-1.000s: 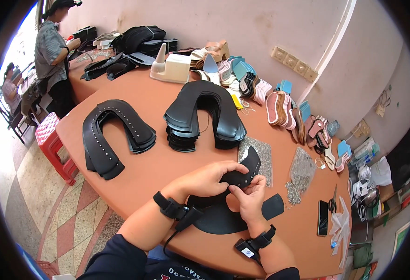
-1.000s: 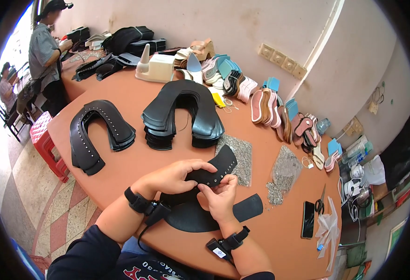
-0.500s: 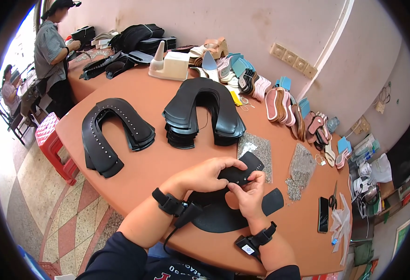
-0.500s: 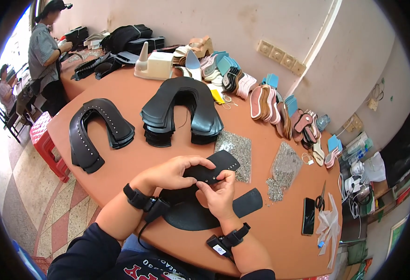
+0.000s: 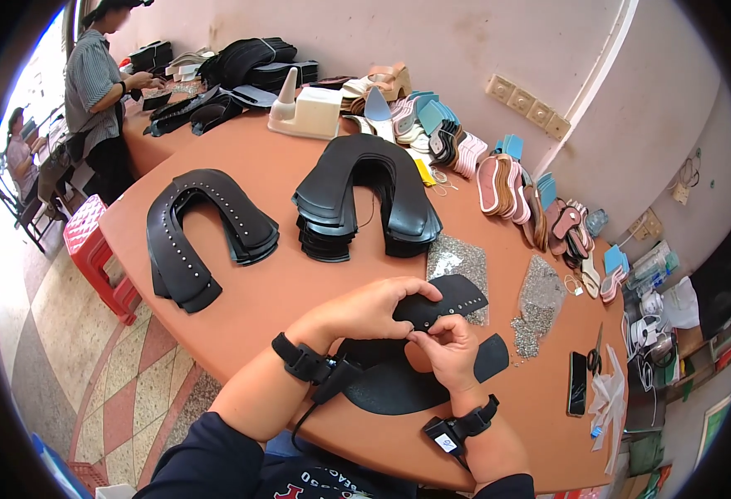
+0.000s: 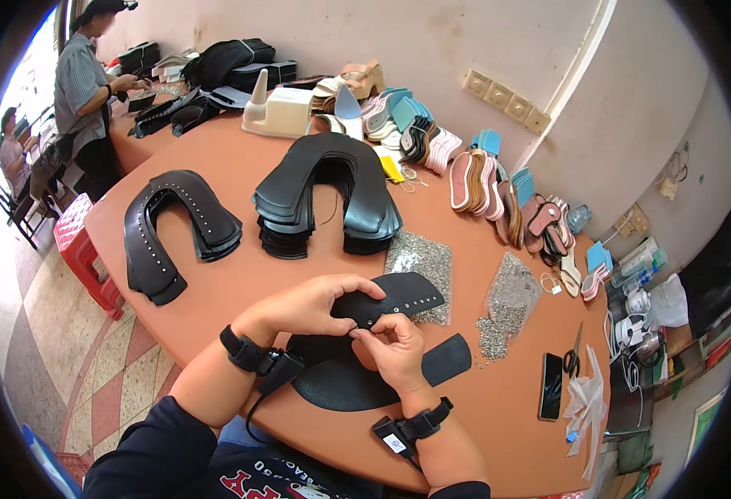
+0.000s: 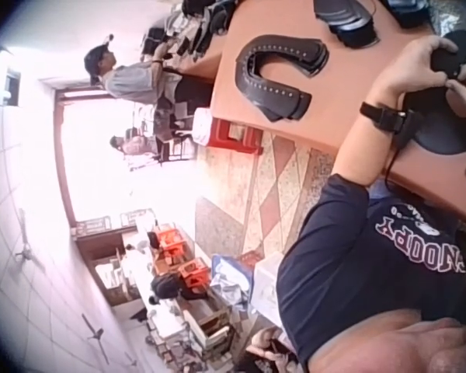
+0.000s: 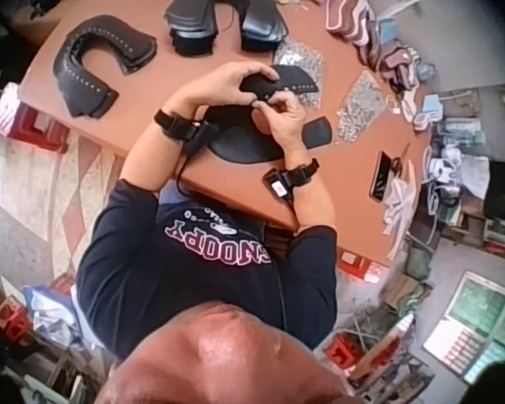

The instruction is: Manually inserting metal grommets or studs into pre-punched holes of a black leather shoe upper component.

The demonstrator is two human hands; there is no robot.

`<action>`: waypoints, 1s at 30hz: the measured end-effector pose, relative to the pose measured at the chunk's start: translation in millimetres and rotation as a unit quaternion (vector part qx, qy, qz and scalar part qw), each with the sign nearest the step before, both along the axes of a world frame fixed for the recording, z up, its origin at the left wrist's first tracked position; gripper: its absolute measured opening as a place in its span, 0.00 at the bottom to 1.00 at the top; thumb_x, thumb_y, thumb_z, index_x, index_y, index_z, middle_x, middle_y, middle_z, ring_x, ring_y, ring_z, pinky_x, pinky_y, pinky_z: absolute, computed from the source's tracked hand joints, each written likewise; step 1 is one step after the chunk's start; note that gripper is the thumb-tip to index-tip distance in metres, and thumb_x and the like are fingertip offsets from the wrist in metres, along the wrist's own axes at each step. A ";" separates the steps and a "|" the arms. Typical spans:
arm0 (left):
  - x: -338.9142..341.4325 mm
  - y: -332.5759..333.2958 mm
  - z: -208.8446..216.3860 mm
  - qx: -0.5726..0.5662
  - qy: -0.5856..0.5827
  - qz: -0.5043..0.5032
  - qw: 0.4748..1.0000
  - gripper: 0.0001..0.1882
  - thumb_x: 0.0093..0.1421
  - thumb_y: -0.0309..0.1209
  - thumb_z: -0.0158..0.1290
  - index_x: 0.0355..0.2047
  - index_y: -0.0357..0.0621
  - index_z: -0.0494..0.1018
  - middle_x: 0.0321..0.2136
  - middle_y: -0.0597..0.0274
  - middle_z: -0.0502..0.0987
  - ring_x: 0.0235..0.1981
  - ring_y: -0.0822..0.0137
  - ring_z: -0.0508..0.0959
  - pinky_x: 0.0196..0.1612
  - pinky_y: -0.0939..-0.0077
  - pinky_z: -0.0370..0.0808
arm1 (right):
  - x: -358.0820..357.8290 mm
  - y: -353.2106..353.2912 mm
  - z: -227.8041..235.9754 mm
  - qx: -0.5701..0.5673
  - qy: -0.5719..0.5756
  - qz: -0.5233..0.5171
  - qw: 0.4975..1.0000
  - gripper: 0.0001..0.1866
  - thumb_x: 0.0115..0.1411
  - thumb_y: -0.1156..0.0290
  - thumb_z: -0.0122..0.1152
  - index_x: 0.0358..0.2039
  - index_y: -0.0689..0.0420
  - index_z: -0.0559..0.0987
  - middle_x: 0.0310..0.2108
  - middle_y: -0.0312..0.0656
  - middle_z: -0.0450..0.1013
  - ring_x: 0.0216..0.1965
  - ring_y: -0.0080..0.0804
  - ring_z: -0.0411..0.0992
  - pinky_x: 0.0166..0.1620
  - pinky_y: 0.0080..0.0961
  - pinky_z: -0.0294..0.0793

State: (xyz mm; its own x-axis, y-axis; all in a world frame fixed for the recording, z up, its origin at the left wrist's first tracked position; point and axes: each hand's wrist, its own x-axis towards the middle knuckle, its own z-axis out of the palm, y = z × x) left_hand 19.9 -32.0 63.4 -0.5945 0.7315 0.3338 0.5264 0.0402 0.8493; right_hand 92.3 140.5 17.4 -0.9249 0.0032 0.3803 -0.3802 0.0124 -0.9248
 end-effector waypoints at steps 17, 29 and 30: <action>-1.4 0.3 -2.3 0.034 0.025 -0.047 0.998 0.26 0.44 0.19 0.50 0.48 0.39 0.66 0.45 0.55 0.71 0.46 0.63 0.71 0.50 0.73 0.67 | -4.7 2.8 -4.8 0.024 -0.016 -0.029 0.999 0.12 0.49 0.83 0.62 0.23 0.59 0.66 0.22 0.33 0.68 0.27 0.15 0.70 0.28 0.10 0.69; -2.7 5.9 -5.1 -0.013 -0.014 0.029 0.999 0.18 0.43 0.18 0.54 0.38 0.38 0.70 0.36 0.57 0.75 0.40 0.63 0.74 0.44 0.75 0.70 | -18.4 106.0 23.0 0.237 -0.182 -0.123 0.947 0.06 0.52 0.75 0.58 0.30 0.62 0.78 0.25 0.37 0.75 0.26 0.21 0.72 0.32 0.17 0.70; -2.8 6.3 -5.2 -0.025 -0.002 0.042 0.999 0.18 0.43 0.18 0.54 0.38 0.37 0.70 0.35 0.54 0.75 0.40 0.59 0.75 0.43 0.72 0.71 | -18.7 109.0 16.3 0.316 -0.187 -0.134 0.920 0.06 0.51 0.73 0.59 0.30 0.61 0.78 0.25 0.38 0.75 0.26 0.24 0.73 0.32 0.19 0.70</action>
